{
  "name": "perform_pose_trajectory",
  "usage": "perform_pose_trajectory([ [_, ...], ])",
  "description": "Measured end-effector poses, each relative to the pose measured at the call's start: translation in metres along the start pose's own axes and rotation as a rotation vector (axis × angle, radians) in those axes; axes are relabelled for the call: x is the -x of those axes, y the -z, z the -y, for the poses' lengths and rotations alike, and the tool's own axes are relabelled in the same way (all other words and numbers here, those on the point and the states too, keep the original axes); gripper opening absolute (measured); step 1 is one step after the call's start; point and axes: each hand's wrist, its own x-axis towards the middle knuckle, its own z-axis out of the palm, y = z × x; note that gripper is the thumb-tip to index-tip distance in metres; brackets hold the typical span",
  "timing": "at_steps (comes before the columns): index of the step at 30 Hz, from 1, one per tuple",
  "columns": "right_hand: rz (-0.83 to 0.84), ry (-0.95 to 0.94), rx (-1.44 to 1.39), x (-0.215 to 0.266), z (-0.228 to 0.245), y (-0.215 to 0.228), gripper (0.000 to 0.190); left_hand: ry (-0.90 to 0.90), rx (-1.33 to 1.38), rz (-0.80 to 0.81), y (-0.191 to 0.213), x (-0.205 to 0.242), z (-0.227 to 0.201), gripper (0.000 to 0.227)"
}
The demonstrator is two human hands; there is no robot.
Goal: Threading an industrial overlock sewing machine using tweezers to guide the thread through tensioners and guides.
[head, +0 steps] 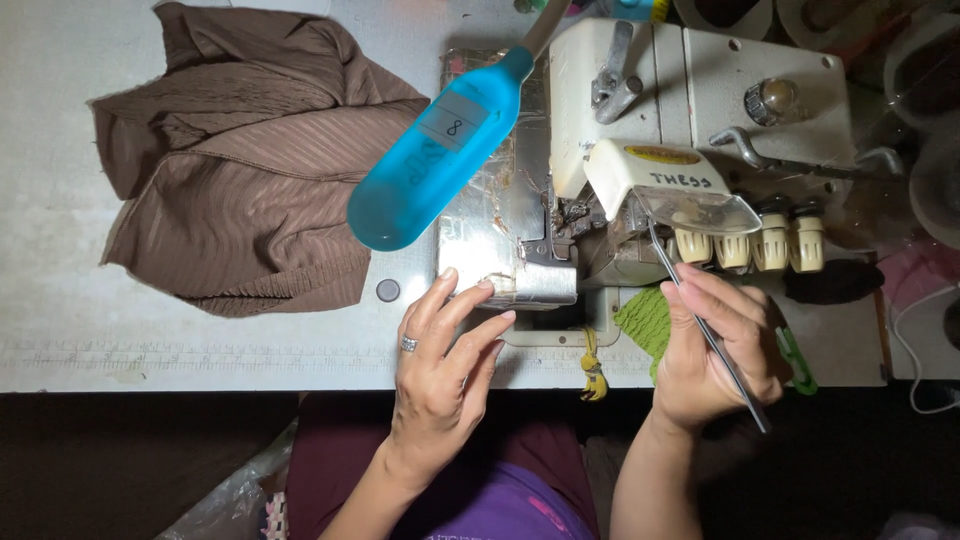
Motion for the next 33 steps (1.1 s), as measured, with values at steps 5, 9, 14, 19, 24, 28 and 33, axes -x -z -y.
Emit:
perform_pose_trajectory([
  [5, -0.049, -0.002, -0.209, 0.032, -0.018, 0.009, 0.017, 0.032, -0.038, -0.021, 0.004, -0.004, -0.011, 0.022],
  [9, -0.122, -0.058, -0.243, 0.035, 0.010, 0.009, 0.013, 0.013, -0.062, 0.011, 0.006, -0.020, -0.021, 0.022],
  [14, -0.088, 0.017, -0.444, 0.029, 0.023, 0.011, 0.015, -0.082, 0.101, -0.044, -0.002, -0.043, -0.032, 0.032],
  [19, 0.028, -0.024, -0.438, 0.010, 0.066, 0.019, 0.007, -0.104, 0.347, -0.079, -0.007, -0.057, -0.043, 0.006],
  [24, 0.001, -0.075, -0.546, 0.022, 0.060, 0.029, 0.016, -0.051, 0.417, -0.232, 0.011, -0.043, -0.031, 0.013],
  [28, -0.031, -0.152, -0.611, 0.033, 0.042, 0.041, 0.017, 0.081, 0.176, -0.275, 0.036, -0.036, -0.011, 0.010],
  [33, -0.070, -0.218, -0.663, 0.036, 0.019, 0.055, 0.015, 0.132, 0.029, -0.282, 0.048, -0.032, 0.003, 0.013],
])
